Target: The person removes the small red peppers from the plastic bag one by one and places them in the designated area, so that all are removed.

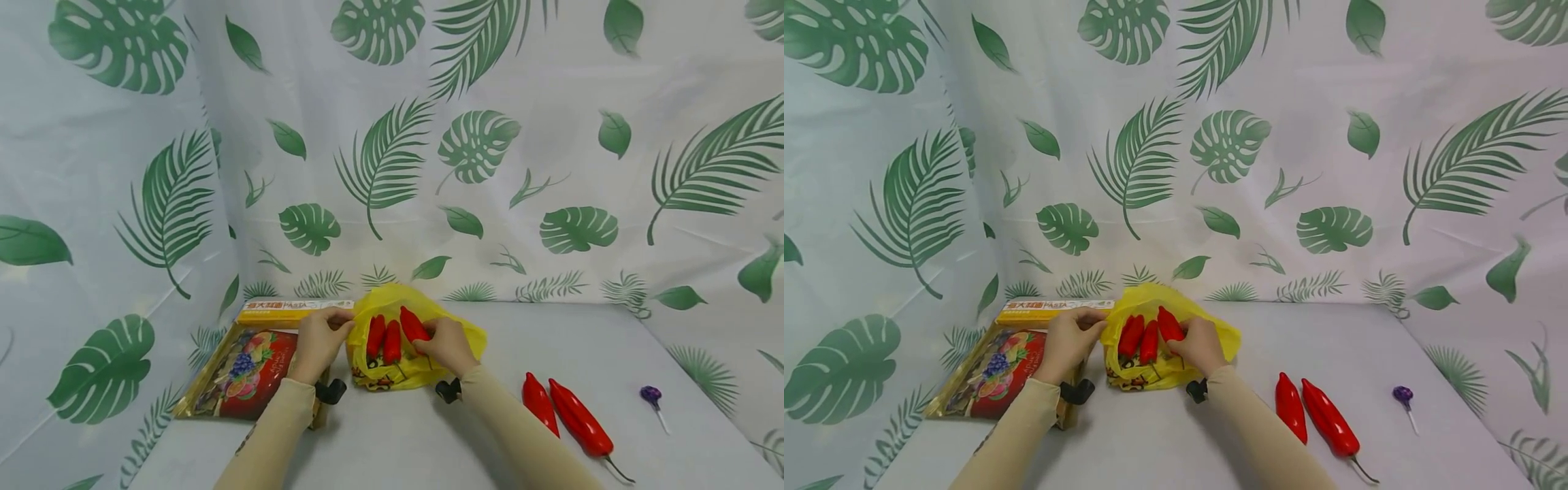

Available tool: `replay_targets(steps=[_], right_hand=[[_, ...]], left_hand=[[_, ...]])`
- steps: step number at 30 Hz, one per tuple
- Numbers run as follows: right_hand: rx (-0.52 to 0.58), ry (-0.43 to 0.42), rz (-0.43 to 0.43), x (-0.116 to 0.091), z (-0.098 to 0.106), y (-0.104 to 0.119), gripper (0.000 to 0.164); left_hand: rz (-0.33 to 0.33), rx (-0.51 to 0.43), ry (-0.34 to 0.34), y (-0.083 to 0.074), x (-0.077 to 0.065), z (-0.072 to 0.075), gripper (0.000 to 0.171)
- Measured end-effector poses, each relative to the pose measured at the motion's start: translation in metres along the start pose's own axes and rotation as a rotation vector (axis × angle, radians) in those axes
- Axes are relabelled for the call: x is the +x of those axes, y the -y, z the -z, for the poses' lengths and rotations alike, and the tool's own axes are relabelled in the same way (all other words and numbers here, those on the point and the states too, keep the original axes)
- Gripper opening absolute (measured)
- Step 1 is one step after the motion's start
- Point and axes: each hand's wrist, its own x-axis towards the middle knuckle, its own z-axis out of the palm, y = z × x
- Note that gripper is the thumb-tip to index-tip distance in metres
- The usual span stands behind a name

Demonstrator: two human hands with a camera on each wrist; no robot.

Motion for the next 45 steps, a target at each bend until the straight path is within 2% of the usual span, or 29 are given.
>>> replay_targets(steps=[5, 11, 22, 28, 32, 37, 45], right_hand=[[0.012, 0.006, -0.024, -0.029, 0.015, -0.004, 0.037], [-0.006, -0.012, -0.049, -0.07, 0.037, -0.022, 0.043], [-0.098, 0.002, -0.167, -0.121, 0.068, -0.054, 0.055], [-0.267, 0.009, -0.199, -0.139, 0.075, -0.066, 0.059], [-0.305, -0.001, -0.217, -0.147, 0.077, -0.07, 0.063], [-0.341, -0.038, -0.223, -0.158, 0.083, -0.075, 0.065], [-0.41, -0.106, -0.206, -0.173, 0.089, -0.083, 0.055]], left_hand=[[0.011, 0.007, 0.002, 0.003, -0.002, 0.003, 0.014], [0.029, 0.01, 0.009, 0.003, -0.005, 0.005, 0.014], [-0.021, 0.004, 0.001, 0.003, -0.004, 0.004, 0.015], [-0.031, 0.01, -0.02, 0.0, -0.001, 0.006, 0.015], [-0.021, 0.016, -0.018, -0.001, -0.001, 0.003, 0.014], [-0.041, 0.014, -0.012, -0.005, -0.003, -0.002, 0.013], [-0.03, 0.008, 0.009, -0.009, -0.004, -0.008, 0.014]])
